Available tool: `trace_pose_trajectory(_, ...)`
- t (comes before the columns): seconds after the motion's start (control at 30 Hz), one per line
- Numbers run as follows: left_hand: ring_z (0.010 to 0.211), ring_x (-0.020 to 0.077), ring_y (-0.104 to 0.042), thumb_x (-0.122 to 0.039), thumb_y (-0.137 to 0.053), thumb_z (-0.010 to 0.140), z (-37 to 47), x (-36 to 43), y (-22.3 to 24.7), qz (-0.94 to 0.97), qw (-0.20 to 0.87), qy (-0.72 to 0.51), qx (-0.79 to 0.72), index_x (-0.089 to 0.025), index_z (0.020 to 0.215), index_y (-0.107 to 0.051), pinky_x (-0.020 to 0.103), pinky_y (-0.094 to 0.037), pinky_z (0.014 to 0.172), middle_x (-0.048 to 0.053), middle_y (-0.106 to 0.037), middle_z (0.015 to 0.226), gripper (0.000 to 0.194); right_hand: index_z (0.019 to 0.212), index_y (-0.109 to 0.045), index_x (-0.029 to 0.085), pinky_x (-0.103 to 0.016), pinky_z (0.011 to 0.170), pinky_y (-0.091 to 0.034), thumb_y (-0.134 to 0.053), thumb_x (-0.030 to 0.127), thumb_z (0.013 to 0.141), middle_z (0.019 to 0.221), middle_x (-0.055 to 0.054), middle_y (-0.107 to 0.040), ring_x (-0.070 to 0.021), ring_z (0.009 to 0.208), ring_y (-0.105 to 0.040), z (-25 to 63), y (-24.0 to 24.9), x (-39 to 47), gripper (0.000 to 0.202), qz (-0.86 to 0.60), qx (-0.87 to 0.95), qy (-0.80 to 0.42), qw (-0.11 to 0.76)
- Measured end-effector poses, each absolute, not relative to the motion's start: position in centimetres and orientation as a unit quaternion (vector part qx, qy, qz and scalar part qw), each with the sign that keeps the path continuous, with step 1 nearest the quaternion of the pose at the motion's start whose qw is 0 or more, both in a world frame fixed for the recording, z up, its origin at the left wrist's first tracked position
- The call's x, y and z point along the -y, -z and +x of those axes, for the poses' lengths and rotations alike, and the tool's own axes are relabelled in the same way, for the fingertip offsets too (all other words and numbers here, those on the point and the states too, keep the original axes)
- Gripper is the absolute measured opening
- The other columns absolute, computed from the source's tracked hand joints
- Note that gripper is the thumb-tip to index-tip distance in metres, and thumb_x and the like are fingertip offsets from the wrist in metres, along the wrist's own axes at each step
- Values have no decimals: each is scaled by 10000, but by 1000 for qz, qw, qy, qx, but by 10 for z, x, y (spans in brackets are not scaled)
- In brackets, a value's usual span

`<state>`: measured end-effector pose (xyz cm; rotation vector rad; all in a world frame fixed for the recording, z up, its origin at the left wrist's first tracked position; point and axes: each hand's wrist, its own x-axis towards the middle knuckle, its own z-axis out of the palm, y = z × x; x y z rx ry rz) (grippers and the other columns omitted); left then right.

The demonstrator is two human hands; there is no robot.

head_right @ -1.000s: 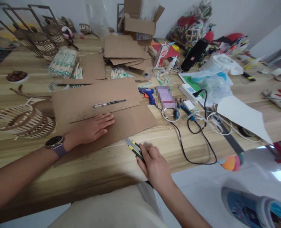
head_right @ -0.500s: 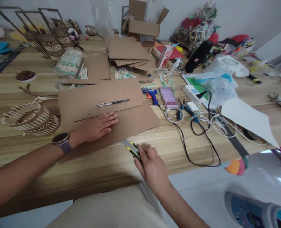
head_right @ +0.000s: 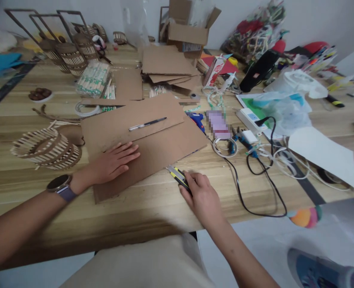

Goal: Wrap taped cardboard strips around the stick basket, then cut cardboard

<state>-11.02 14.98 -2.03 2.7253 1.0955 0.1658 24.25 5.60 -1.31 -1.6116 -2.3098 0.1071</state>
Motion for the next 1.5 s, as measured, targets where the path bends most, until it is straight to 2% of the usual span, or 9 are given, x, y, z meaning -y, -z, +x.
trace_pose_trajectory(0.27,1535,225,-220,-542,-139,1057,-105,-149,19,916,103,-56,-383,-253,1530,-405,458,-163,1249,37,-328,1634,615,1345,-585,177,-424,847,-584,-487,397,1001,1062,-124,-663,-282,1017,-637,242,13,-54,421,-534,829,-42,161)
trace_pose_trajectory(0.7,1527,229,-246,-546,-161,1057,-105,-148,19,911,100,-63,-395,-263,1519,-426,464,-178,1248,30,-354,1623,603,1325,-595,206,-423,788,-604,-467,400,1006,1062,-125,-663,-284,986,-652,230,14,-49,394,-532,832,-39,151)
trace_pose_trajectory(0.9,1525,228,-251,-532,-150,1061,-106,-149,19,913,103,-64,-389,-257,1516,-431,465,-186,1245,29,-354,1623,602,1300,-596,162,-420,769,-604,-441,401,1019,1011,-126,-659,-281,952,-654,227,15,-48,400,-519,840,-31,156)
trace_pose_trajectory(1.37,1530,210,-235,-513,-182,1064,-105,-149,19,910,114,-63,-393,-292,1515,-428,458,-175,1248,13,-352,1624,559,1336,-561,173,-407,767,-609,-458,380,1012,1021,-119,-664,-274,960,-653,211,10,-34,398,-502,852,-51,142)
trace_pose_trajectory(1.5,1525,227,-252,-524,-161,1061,-105,-149,17,910,116,-60,-393,-260,1507,-446,471,-182,1247,29,-357,1622,591,1332,-566,152,-400,794,-611,-469,363,1008,1035,-129,-665,-274,973,-654,204,11,-34,399,-496,854,-45,150)
